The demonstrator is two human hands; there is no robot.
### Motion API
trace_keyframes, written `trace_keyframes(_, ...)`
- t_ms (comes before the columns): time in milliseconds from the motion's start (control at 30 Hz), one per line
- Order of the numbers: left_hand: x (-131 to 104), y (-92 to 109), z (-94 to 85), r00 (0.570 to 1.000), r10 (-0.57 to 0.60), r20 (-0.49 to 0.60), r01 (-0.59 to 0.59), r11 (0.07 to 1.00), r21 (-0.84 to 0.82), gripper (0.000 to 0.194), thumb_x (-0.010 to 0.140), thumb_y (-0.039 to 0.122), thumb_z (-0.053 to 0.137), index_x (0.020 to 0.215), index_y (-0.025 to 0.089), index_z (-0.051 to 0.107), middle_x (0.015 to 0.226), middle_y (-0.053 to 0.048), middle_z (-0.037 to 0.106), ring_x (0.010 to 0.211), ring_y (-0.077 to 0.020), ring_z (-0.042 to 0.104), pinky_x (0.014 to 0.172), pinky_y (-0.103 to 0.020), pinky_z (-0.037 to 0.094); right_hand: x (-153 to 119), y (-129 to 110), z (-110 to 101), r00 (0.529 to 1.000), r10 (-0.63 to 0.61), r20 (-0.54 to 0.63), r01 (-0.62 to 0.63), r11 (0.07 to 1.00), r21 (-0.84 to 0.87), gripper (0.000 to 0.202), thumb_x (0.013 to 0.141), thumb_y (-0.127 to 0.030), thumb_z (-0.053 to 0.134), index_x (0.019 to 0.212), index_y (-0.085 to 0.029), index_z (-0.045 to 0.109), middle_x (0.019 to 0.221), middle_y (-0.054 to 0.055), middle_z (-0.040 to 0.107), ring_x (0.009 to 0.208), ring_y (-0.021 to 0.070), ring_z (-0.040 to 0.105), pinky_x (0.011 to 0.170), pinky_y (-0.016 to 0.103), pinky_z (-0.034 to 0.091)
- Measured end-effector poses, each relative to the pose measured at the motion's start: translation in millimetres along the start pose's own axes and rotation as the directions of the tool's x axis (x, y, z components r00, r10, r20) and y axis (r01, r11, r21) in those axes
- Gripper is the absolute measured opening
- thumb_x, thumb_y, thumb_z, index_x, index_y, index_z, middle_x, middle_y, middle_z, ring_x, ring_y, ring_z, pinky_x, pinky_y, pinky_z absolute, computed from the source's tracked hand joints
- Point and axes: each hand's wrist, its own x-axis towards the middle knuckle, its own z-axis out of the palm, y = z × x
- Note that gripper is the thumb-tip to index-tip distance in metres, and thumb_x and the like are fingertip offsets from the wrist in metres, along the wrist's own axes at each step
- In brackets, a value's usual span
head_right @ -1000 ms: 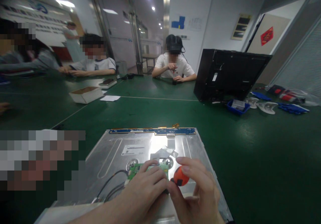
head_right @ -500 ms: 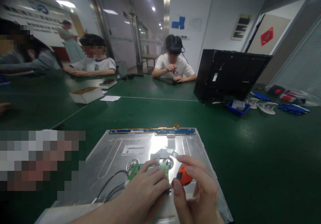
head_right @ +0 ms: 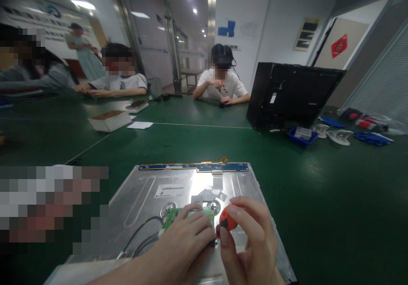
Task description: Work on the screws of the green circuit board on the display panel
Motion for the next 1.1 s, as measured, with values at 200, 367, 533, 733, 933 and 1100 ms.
trace_keyframes(200,-0.9,-0.3,0.1,1.0,0.0,0.013,0.0,1.0,0.011,0.016,0.088,0.017,0.064,0.104,0.021,0.065,0.104,-0.005,0.073,0.099,-0.0255,0.066,0.115,-0.051,0.034,-2.0,0.4,1.4,0.999,0.018,-0.04,-0.019,0.999,-0.026,0.04,0.093,-0.013,0.063,0.132,-0.021,0.056,0.115,0.009,0.061,0.103,0.0223,0.061,0.073,0.034,0.062)
trace_keyframes(367,-0.8,-0.2,1.4,1.0,-0.008,-0.012,0.008,1.0,-0.007,0.019,0.089,0.015,0.062,0.107,0.022,0.065,0.106,-0.006,0.073,0.1,-0.0261,0.066,0.115,-0.052,0.034,0.9,1.8,2.2,0.998,-0.009,-0.056,0.009,1.0,-0.008,0.047,0.089,-0.012,0.073,0.131,-0.024,0.055,0.111,0.007,0.062,0.092,0.0193,0.064,0.063,0.029,0.062)
trace_keyframes(533,0.2,1.5,0.1,1.0,-0.013,-0.001,0.013,1.0,-0.019,0.021,0.089,0.016,0.063,0.109,0.021,0.066,0.106,-0.006,0.073,0.1,-0.026,0.066,0.115,-0.052,0.034,3.1,1.9,1.6,0.998,-0.03,-0.054,0.03,1.0,-0.01,0.046,0.089,-0.008,0.071,0.129,-0.025,0.056,0.114,0.006,0.06,0.091,0.0161,0.063,0.061,0.023,0.061)
trace_keyframes(733,-0.7,0.7,-0.2,1.0,-0.007,0.003,0.007,1.0,-0.01,0.018,0.092,0.017,0.061,0.109,0.021,0.065,0.107,-0.006,0.073,0.103,-0.0262,0.066,0.115,-0.052,0.034,-5.0,0.3,0.0,0.999,0.028,-0.021,-0.029,0.998,-0.051,0.036,0.095,-0.014,0.065,0.129,-0.027,0.06,0.118,0.009,0.065,0.099,0.0204,0.069,0.068,0.031,0.067)
trace_keyframes(933,-0.3,-1.0,1.5,1.0,0.003,-0.004,-0.003,1.0,-0.016,0.016,0.089,0.016,0.061,0.105,0.021,0.065,0.106,-0.007,0.074,0.101,-0.0262,0.066,0.115,-0.052,0.034,-7.7,3.1,1.3,0.999,0.024,-0.045,-0.021,0.997,0.071,0.045,0.092,-0.013,0.07,0.134,-0.022,0.057,0.117,0.012,0.073,0.102,0.0239,0.075,0.075,0.037,0.069)
trace_keyframes(1100,-0.1,1.4,-1.0,1.0,-0.008,-0.008,0.008,1.0,-0.017,0.018,0.088,0.015,0.063,0.105,0.022,0.064,0.104,-0.005,0.074,0.099,-0.0255,0.067,0.114,-0.05,0.035,2.0,0.3,4.6,0.995,0.016,-0.102,-0.004,0.993,0.119,0.05,0.086,-0.005,0.075,0.128,-0.023,0.055,0.108,0.007,0.073,0.079,0.0173,0.075,0.061,0.028,0.067)
